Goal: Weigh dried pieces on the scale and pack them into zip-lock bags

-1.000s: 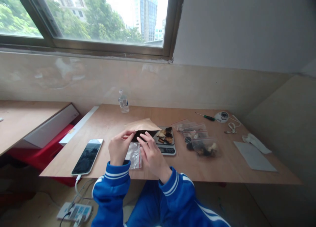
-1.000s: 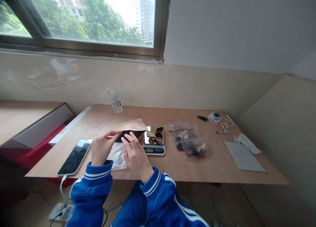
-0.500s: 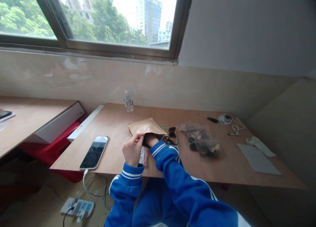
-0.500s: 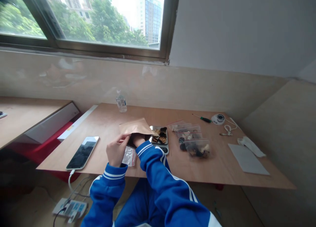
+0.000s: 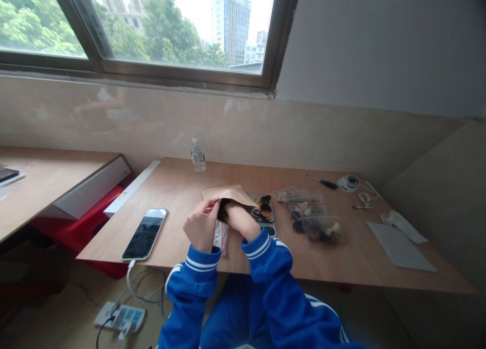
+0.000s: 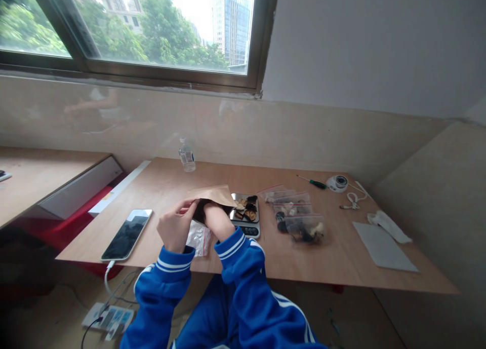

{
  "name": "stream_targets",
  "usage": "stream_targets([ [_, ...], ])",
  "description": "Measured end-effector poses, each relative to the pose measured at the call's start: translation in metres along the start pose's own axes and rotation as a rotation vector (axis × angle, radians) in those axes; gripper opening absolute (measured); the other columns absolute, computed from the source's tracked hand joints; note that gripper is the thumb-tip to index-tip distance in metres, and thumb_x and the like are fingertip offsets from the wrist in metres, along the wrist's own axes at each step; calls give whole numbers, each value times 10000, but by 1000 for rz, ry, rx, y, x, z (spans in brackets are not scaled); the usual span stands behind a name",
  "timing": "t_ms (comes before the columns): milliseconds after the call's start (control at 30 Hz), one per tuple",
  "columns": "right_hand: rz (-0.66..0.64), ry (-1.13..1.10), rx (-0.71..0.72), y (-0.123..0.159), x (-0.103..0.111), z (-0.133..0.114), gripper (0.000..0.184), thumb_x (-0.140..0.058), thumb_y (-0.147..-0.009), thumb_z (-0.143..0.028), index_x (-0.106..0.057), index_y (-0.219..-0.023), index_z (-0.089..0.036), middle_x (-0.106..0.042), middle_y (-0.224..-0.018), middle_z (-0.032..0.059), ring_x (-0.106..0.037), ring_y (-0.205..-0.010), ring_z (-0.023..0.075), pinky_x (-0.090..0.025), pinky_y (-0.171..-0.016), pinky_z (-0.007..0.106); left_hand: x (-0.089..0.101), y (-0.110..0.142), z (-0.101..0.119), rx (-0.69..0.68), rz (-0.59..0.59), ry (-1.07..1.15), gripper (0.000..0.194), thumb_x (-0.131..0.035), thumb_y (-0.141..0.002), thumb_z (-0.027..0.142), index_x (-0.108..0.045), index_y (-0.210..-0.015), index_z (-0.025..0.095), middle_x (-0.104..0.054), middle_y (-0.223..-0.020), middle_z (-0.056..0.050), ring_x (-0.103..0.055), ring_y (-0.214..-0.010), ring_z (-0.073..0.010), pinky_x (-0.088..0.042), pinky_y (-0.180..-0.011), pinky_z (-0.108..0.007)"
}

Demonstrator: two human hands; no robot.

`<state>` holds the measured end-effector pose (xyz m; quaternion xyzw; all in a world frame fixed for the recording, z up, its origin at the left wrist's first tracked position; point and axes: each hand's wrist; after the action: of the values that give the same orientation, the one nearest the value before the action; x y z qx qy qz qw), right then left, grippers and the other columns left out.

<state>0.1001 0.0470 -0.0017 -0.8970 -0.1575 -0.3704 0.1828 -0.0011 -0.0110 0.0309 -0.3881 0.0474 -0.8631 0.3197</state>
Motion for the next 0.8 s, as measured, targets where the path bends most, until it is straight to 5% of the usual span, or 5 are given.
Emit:
stream_targets([
  [200,-196,-25,41,7,44,-22,219,-507,-771,-39,-676,-860,-147,-704,-928,85,-638,-837,198,-466,-753,282,0,-9,9,-48,0,65,164,-583,-804,411,-699,-859,308,-698,-788,28,-641,-717,-138,-374,-583,-223],
  [467,81,-660,13,35,76,-24,239,-516,-877,-356,-593,-1044,-202,-666,-1049,49,-624,-965,166,-478,-847,291,-3,-34,16,-55,-7,147,173,-576,-801,368,-677,-918,291,-681,-899,7,-636,-798,-167,-440,-660,-260],
  [667,294,-992,-243,66,75,22,399,-604,-791,-482,-598,-1044,-173,-699,-954,69,-652,-846,181,-513,-700,279,-26,-72,17,-144,202,439,368,-448,-874,316,-455,-1200,145,-472,-1264,-145,-438,-1227,-231,-363,-1018,-393],
  [733,373,-999,-317,76,69,45,425,-639,-754,-485,-605,-1028,-161,-704,-918,70,-648,-739,164,-496,-604,254,-39,-63,13,-237,308,391,381,-461,-867,275,-410,-1221,144,-385,-1322,-157,-321,-1309,-240,-278,-1080,-432],
  [800,450,-986,-404,85,63,66,449,-675,-705,-497,-613,-994,-159,-705,-846,61,-624,-629,145,-459,-511,235,-54,-38,6,-302,313,354,297,-457,-868,242,-454,-1155,164,-420,-1261,-133,-389,-1243,-230,-334,-1039,-427],
])
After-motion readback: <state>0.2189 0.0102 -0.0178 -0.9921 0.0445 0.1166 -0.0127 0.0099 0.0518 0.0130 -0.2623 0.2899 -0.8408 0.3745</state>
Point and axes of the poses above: each hand's wrist, its own y-axis away from the middle knuckle, its own x-axis out of the back of the hand, z = x × y
